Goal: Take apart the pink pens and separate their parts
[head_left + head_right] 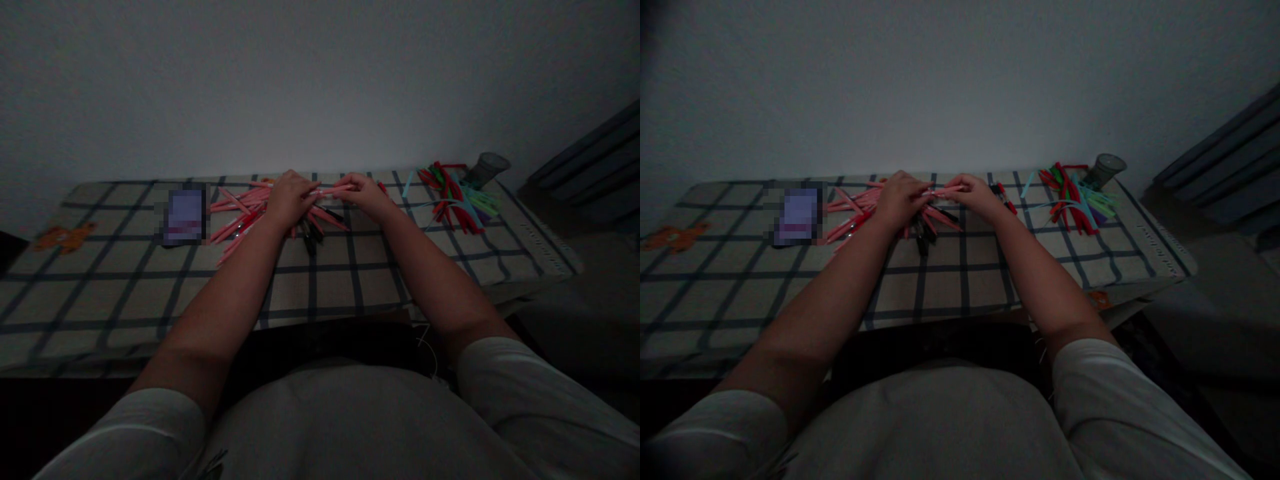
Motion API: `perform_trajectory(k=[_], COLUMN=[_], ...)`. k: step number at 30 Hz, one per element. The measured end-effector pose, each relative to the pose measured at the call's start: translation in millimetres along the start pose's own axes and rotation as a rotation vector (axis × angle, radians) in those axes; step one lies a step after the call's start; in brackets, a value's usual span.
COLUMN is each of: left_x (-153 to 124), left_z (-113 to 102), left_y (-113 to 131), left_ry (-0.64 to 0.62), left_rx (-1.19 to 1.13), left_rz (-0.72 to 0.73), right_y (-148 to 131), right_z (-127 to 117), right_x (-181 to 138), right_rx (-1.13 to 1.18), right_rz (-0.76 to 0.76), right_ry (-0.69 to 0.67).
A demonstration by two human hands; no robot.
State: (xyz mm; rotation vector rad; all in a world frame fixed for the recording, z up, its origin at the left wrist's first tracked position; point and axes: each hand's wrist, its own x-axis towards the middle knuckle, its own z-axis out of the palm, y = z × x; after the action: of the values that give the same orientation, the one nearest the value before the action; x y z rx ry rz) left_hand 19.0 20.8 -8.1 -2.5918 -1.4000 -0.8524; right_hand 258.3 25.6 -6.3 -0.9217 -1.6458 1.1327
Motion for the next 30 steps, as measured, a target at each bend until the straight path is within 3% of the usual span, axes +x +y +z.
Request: perform_trajectory(k=[15, 30], left_x=[-1, -1], left_z=[0, 7], left_y=[2, -5], left_ry=[-0.057, 0.028], left_rx=[-0.013, -0.025], left_rz=[0.078, 0.114], right_y=[-3, 9], right_z=[2, -4], right_x=[-1, 5], right_rx=[0.011, -0.126], right_rz=[0.022, 0.014], right_ry=[-0.014, -0.019])
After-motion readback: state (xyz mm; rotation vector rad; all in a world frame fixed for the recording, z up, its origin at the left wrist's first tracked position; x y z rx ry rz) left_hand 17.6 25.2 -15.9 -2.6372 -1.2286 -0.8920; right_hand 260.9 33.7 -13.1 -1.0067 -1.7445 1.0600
